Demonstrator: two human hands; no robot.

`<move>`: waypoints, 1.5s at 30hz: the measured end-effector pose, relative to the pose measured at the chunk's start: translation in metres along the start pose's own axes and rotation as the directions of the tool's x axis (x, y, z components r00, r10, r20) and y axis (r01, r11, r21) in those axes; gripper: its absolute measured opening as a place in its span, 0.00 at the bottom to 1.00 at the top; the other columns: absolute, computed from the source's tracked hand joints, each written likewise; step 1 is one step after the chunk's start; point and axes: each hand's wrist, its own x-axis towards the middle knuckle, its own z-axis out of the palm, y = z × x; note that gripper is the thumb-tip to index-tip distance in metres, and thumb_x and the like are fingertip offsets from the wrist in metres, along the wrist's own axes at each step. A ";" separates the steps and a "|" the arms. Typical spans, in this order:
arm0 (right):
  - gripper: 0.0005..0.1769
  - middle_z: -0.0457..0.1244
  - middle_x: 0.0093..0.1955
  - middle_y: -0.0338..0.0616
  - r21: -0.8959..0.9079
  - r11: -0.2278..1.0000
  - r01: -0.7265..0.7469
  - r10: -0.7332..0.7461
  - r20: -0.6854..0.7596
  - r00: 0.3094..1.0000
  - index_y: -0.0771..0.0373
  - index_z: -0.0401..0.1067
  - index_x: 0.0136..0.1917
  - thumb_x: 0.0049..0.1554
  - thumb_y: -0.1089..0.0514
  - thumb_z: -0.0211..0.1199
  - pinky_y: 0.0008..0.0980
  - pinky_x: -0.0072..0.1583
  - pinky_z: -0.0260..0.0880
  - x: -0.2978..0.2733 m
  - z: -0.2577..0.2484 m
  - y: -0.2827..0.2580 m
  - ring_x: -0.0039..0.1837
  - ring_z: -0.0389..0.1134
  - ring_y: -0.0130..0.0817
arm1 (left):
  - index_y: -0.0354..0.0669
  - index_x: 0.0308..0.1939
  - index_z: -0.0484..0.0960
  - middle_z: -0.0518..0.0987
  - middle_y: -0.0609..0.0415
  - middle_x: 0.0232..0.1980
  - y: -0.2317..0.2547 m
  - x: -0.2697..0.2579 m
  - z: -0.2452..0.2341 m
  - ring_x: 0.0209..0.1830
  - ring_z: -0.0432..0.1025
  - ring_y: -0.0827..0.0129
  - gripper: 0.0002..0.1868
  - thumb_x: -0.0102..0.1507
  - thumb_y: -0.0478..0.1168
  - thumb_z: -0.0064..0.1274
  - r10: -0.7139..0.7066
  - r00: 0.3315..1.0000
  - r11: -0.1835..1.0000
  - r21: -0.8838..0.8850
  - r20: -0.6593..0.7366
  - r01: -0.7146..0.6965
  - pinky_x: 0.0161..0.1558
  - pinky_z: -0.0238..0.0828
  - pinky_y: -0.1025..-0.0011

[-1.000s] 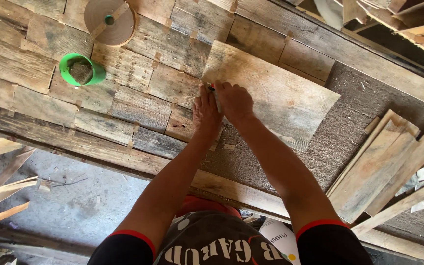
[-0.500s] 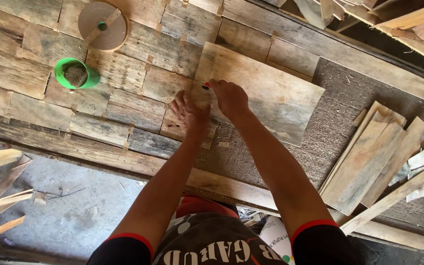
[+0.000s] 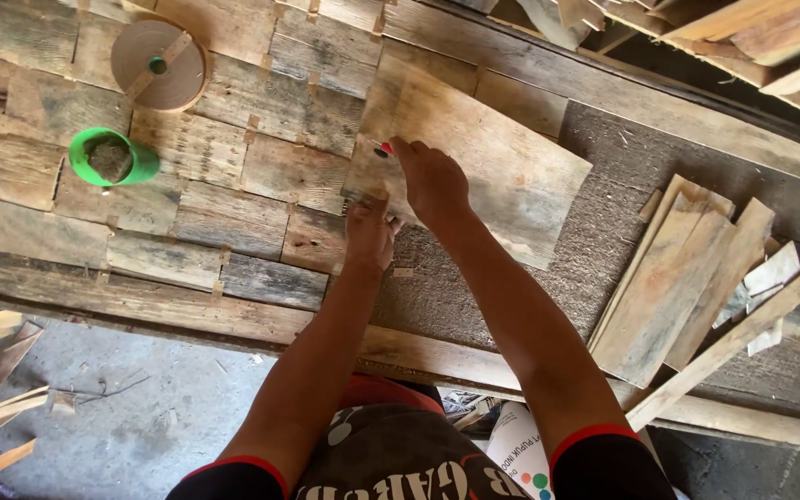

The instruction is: Measuring and marking wooden boards on a workshop bench using another board as a straight edge and a utility knife for marking.

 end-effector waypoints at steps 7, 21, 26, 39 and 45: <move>0.37 0.66 0.56 0.56 -0.009 0.992 -0.122 0.121 -0.092 0.988 0.61 0.58 0.74 0.52 0.69 0.60 0.49 0.52 0.73 -0.033 -0.078 0.009 0.53 0.70 0.54 | 0.42 0.40 0.71 0.76 0.57 0.45 0.027 -0.017 0.065 0.45 0.69 0.67 0.14 0.68 0.41 0.62 0.030 0.996 0.953 0.297 0.086 -0.054 0.51 0.73 0.56; 0.23 0.70 0.48 0.64 0.271 0.803 -0.531 0.577 -0.132 0.806 0.54 0.55 0.72 0.65 0.63 0.54 0.59 0.50 0.72 -0.112 -0.036 0.144 0.49 0.72 0.65 | 0.38 0.54 0.78 0.77 0.52 0.45 -0.100 0.080 0.116 0.45 0.68 0.65 0.12 0.68 0.38 0.55 0.029 0.910 0.663 0.673 0.414 -0.327 0.51 0.68 0.62; 0.25 0.69 0.49 0.60 0.377 0.644 -0.666 0.716 0.008 0.698 0.52 0.55 0.73 0.64 0.63 0.50 0.55 0.47 0.75 -0.095 -0.034 0.154 0.48 0.75 0.58 | 0.44 0.57 0.76 0.81 0.52 0.51 -0.075 0.045 0.177 0.50 0.75 0.62 0.16 0.67 0.43 0.55 -0.053 0.983 0.554 0.824 0.179 -0.120 0.54 0.74 0.59; 0.31 0.68 0.56 0.56 0.232 0.721 -0.653 0.686 -0.105 0.720 0.53 0.60 0.74 0.58 0.66 0.56 0.53 0.53 0.73 -0.079 0.038 0.180 0.56 0.71 0.58 | 0.39 0.62 0.77 0.73 0.40 0.72 -0.088 -0.009 0.117 0.74 0.65 0.48 0.19 0.67 0.37 0.58 0.055 0.560 -0.421 0.527 0.827 -0.738 0.74 0.63 0.57; 0.41 0.68 0.55 0.56 0.173 0.753 -0.636 0.655 -0.094 0.750 0.55 0.57 0.79 0.54 0.69 0.59 0.50 0.55 0.73 -0.077 0.049 0.186 0.55 0.72 0.56 | 0.16 0.69 0.63 0.60 0.22 0.75 -0.085 -0.039 0.105 0.78 0.55 0.35 0.37 0.64 0.41 0.58 -0.116 0.482 -0.472 0.379 0.868 -0.796 0.77 0.53 0.54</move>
